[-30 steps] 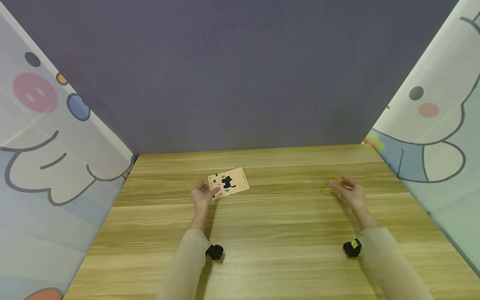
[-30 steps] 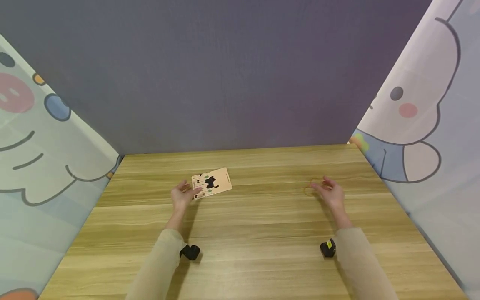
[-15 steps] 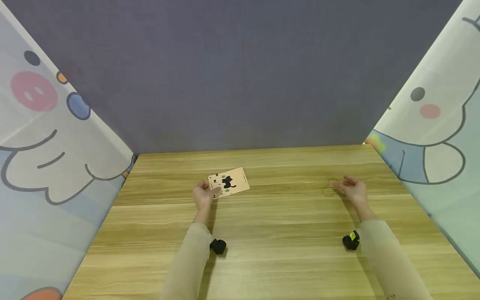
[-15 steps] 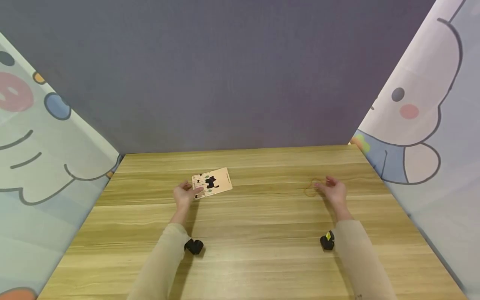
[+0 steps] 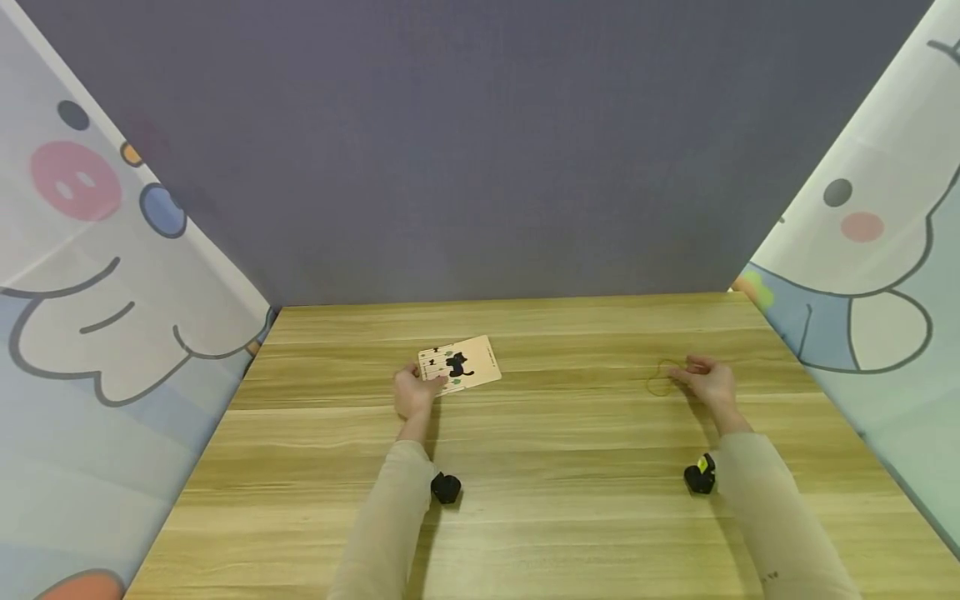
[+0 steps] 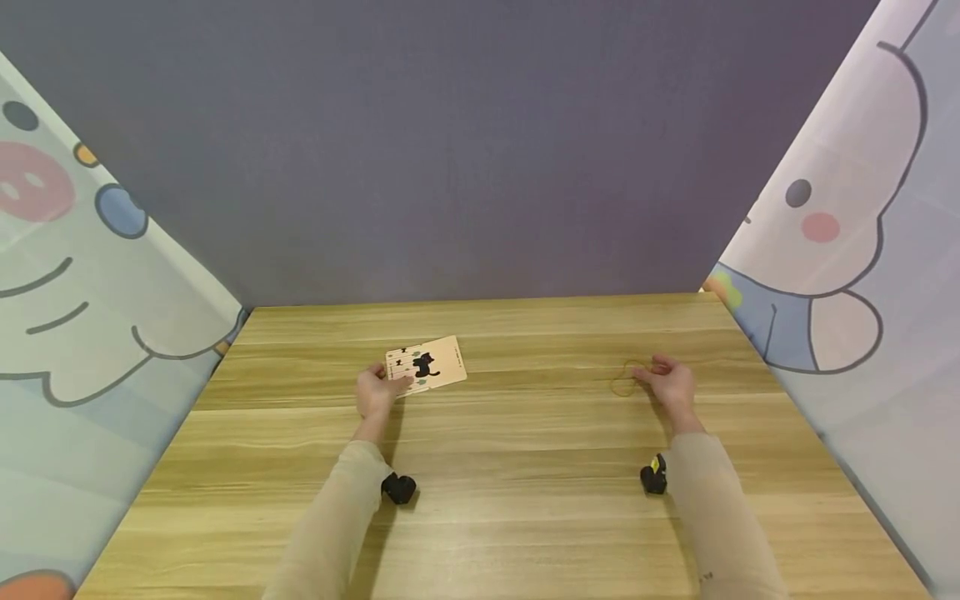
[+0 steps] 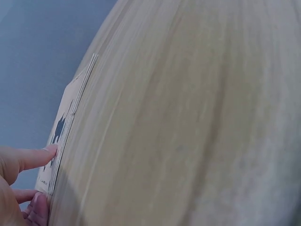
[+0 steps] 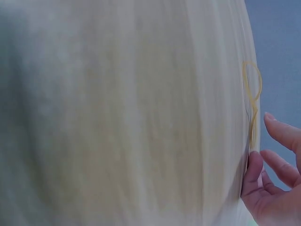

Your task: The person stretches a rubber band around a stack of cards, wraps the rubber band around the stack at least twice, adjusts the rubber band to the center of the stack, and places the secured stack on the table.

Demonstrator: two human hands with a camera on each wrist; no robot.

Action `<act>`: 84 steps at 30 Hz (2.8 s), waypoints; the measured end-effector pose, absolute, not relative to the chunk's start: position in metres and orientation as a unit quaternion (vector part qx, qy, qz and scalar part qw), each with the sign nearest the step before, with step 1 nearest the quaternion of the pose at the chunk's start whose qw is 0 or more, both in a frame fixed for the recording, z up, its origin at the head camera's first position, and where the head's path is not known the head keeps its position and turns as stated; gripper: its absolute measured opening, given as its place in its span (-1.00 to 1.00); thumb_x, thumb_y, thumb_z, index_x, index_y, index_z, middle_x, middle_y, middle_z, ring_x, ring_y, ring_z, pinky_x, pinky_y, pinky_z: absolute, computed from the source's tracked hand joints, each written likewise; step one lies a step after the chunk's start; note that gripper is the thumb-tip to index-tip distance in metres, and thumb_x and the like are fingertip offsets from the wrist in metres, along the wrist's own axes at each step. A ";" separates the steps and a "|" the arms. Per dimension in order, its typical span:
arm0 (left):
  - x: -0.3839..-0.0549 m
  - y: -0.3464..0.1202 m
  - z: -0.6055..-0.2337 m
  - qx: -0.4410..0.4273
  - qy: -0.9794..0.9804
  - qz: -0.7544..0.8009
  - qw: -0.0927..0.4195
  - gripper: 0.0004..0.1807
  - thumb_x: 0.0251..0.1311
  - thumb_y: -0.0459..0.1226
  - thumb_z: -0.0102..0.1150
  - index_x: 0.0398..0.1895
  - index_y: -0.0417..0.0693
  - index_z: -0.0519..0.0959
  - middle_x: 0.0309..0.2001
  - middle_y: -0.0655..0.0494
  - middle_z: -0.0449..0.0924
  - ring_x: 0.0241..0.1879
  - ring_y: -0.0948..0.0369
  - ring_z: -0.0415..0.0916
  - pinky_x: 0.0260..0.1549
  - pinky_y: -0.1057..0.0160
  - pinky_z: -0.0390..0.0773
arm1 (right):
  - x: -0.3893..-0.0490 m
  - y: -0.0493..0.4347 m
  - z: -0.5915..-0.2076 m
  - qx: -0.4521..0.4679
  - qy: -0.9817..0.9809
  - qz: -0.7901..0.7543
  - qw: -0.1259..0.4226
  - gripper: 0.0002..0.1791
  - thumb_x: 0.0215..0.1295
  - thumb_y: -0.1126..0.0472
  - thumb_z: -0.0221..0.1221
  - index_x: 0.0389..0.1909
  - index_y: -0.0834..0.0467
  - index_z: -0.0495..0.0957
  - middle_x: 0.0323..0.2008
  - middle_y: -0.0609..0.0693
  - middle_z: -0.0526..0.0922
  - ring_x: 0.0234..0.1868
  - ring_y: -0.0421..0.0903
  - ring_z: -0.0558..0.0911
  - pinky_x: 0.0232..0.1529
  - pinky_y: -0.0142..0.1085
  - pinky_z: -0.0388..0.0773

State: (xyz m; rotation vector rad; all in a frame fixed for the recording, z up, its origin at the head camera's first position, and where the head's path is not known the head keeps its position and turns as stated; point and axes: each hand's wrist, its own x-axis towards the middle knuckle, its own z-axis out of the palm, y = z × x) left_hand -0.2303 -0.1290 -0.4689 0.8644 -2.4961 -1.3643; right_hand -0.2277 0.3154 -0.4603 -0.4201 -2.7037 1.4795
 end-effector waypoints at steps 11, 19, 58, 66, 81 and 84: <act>-0.234 -0.123 -0.464 0.292 -0.845 -0.442 0.071 -0.40 -0.30 -0.31 0.42 -0.06 -0.29 0.49 -0.09 -0.19 0.48 -0.14 -0.07 0.43 -0.26 0.01 0.51 | -0.231 0.324 -0.464 -0.141 -0.852 0.504 0.013 -0.50 0.13 0.23 0.16 -0.02 0.52 0.37 -0.61 -0.27 0.49 -0.63 -0.34 0.51 -0.65 -0.49 0.50; -0.235 -0.118 -0.461 0.314 -0.829 -0.456 0.079 -0.38 -0.33 -0.38 0.42 -0.03 -0.30 0.48 -0.05 -0.22 0.45 -0.05 -0.10 0.37 -0.16 -0.02 0.47 | -0.231 0.319 -0.461 -0.168 -0.890 0.422 0.048 -0.63 0.10 0.19 0.19 -0.19 0.44 0.53 -0.49 0.02 0.63 -0.51 -0.26 0.48 -0.64 -0.55 0.40; -0.233 -0.117 -0.456 0.274 -0.858 -0.429 0.068 -0.71 -0.29 -0.45 0.34 -0.65 -0.22 0.34 -0.53 -0.09 0.43 -0.57 0.12 0.28 -0.72 0.32 0.35 | -0.229 0.294 -0.457 -0.155 -0.767 0.620 0.058 -0.85 0.12 0.21 0.18 -0.39 0.24 0.58 -0.62 -0.25 0.59 -0.53 -0.34 0.58 -0.46 -0.53 0.55; -0.231 -0.123 -0.457 0.233 -0.861 -0.447 0.072 -0.76 -0.29 -0.46 0.33 -0.61 -0.28 0.40 -0.53 -0.08 0.43 -0.60 0.14 0.25 -0.70 0.29 0.37 | -0.246 0.303 -0.497 -0.120 -0.668 0.730 0.078 -0.89 0.07 0.20 0.24 -0.42 0.15 0.53 -0.56 -0.14 0.63 -0.53 -0.27 0.61 -0.51 -0.51 0.56; -0.232 -0.133 -0.465 0.185 -0.753 -0.629 0.059 -0.37 -0.18 -0.56 0.22 0.05 -0.54 0.22 -0.12 -0.43 0.42 -0.18 -0.16 0.47 -0.29 0.21 0.59 | -0.202 0.257 -0.445 -0.054 -0.532 0.844 0.028 -0.92 0.18 0.35 0.10 -0.40 0.20 0.57 -0.47 0.01 0.62 -0.44 -0.15 0.61 -0.38 -0.40 0.59; -0.231 -0.134 -0.464 0.177 -0.743 -0.643 0.053 -0.40 -0.08 -0.50 0.20 0.06 -0.55 0.20 -0.12 -0.44 0.42 -0.19 -0.14 0.48 -0.34 0.28 0.60 | -0.192 0.245 -0.431 -0.053 -0.510 0.858 0.023 -0.89 0.20 0.40 0.05 -0.41 0.23 0.55 -0.48 0.01 0.62 -0.45 -0.16 0.61 -0.38 -0.42 0.59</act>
